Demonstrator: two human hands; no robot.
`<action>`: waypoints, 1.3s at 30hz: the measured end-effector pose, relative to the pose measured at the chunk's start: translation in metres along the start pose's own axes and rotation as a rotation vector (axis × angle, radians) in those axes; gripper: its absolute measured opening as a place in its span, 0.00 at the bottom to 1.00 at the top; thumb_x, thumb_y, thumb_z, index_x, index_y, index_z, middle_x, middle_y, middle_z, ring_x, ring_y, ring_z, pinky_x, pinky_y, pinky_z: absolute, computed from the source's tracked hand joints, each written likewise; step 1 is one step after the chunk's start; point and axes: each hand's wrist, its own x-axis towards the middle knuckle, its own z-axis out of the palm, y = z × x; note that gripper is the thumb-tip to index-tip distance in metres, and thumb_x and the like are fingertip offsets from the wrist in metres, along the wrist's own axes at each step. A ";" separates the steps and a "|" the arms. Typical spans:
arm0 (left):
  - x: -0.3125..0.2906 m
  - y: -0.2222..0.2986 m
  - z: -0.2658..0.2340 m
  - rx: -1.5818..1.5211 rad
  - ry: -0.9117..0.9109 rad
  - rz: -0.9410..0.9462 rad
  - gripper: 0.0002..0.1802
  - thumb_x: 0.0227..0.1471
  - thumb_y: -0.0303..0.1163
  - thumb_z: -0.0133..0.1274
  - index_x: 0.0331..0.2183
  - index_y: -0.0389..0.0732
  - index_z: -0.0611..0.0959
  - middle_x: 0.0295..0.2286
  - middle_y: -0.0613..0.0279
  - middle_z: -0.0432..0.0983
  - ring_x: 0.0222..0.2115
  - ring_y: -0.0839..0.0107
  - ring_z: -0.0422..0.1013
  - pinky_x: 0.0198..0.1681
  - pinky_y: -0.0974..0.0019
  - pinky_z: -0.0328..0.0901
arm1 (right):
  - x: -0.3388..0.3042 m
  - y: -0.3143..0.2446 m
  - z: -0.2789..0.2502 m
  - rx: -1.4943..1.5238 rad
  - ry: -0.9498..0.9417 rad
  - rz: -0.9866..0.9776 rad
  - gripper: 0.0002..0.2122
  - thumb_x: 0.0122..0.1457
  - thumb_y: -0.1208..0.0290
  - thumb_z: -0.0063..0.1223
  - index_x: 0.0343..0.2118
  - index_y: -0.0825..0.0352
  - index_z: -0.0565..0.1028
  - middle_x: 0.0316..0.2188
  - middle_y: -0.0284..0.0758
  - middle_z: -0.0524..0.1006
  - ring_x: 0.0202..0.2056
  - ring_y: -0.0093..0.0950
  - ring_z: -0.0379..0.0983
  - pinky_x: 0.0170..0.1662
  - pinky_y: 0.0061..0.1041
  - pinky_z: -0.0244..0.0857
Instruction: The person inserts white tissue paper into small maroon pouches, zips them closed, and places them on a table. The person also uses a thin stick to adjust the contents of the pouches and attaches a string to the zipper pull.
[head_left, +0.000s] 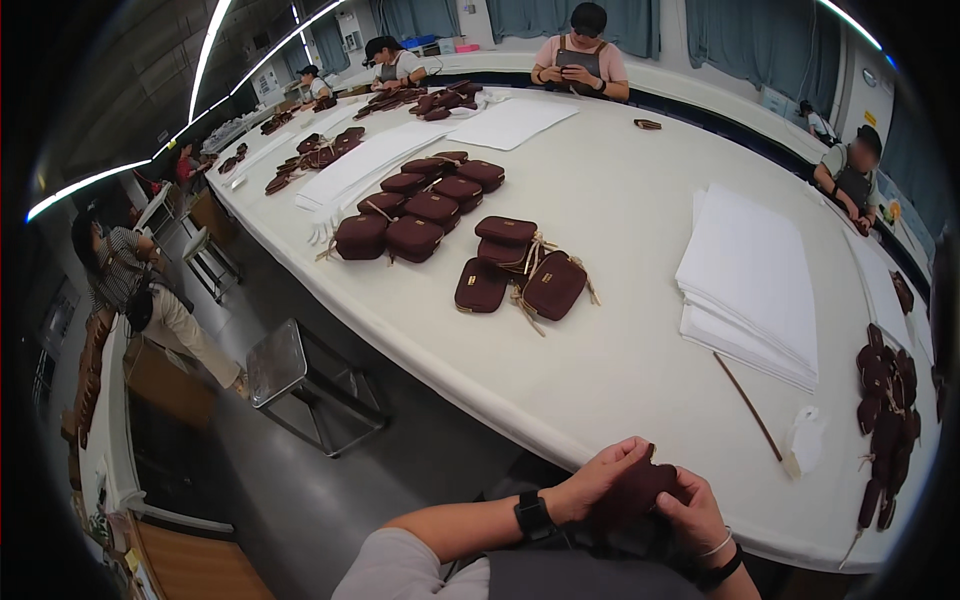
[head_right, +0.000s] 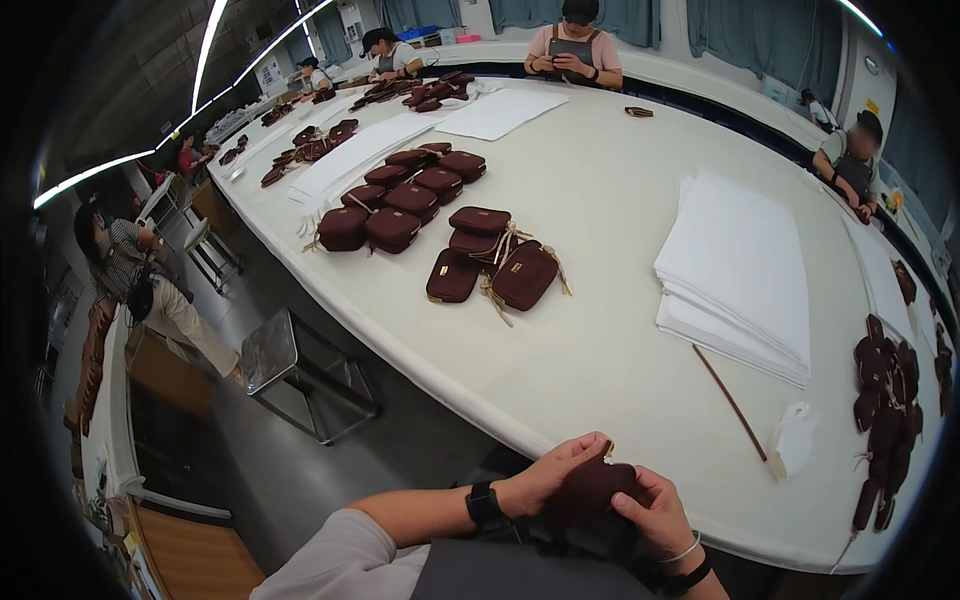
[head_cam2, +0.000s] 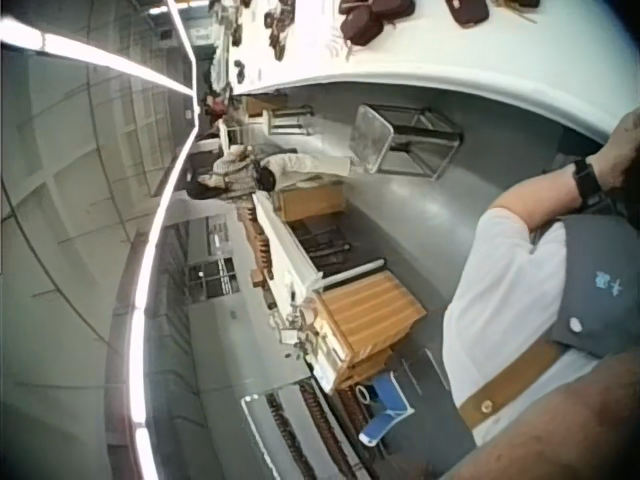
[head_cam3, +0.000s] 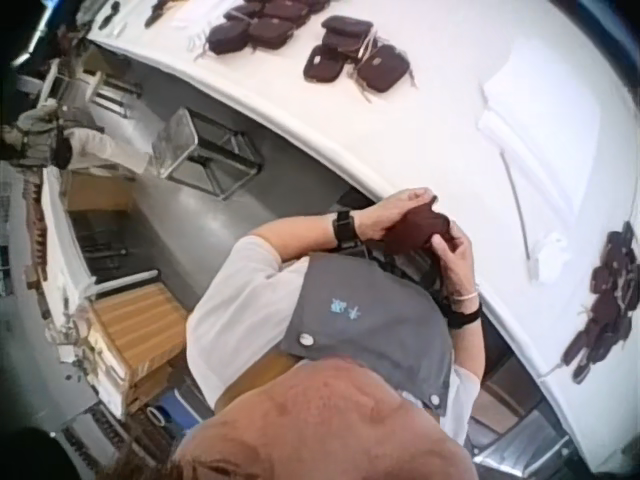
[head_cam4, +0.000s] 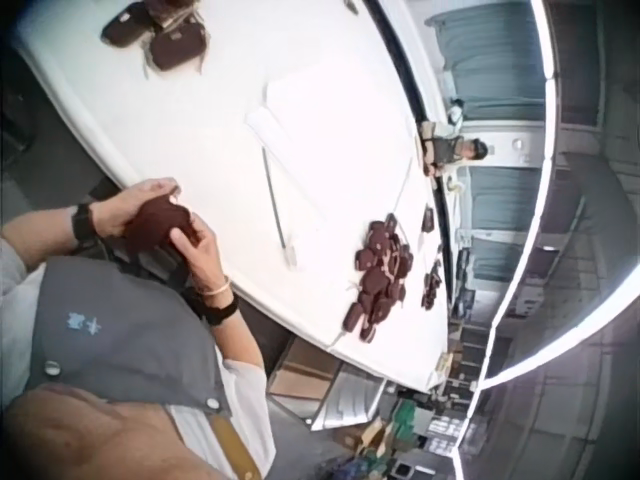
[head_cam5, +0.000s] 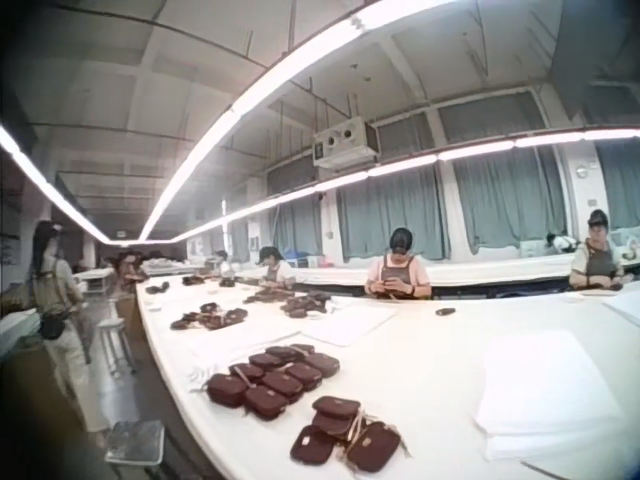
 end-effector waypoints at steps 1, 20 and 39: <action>0.000 -0.001 0.001 0.006 0.004 -0.002 0.15 0.68 0.48 0.44 0.39 0.48 0.75 0.31 0.75 0.72 0.30 0.88 0.69 0.33 0.79 0.69 | 0.000 0.008 -0.001 0.026 0.029 -0.014 0.17 0.58 0.71 0.64 0.48 0.71 0.75 0.41 0.32 0.80 0.43 0.21 0.75 0.52 0.23 0.68; 0.023 -0.006 0.003 -0.045 -0.330 -0.210 0.18 0.66 0.46 0.49 0.47 0.44 0.78 0.35 0.74 0.77 0.35 0.85 0.71 0.37 0.76 0.68 | 0.014 -0.003 -0.025 0.227 -0.027 0.024 0.14 0.64 0.65 0.57 0.44 0.72 0.75 0.38 0.36 0.80 0.39 0.27 0.79 0.45 0.27 0.74; 0.018 0.035 -0.001 0.460 -0.288 -0.043 0.18 0.63 0.44 0.53 0.47 0.41 0.75 0.43 0.67 0.69 0.47 0.77 0.65 0.53 0.69 0.60 | 0.002 -0.018 -0.008 -0.144 0.155 -0.141 0.14 0.61 0.64 0.61 0.38 0.72 0.75 0.31 0.30 0.77 0.32 0.17 0.71 0.37 0.18 0.64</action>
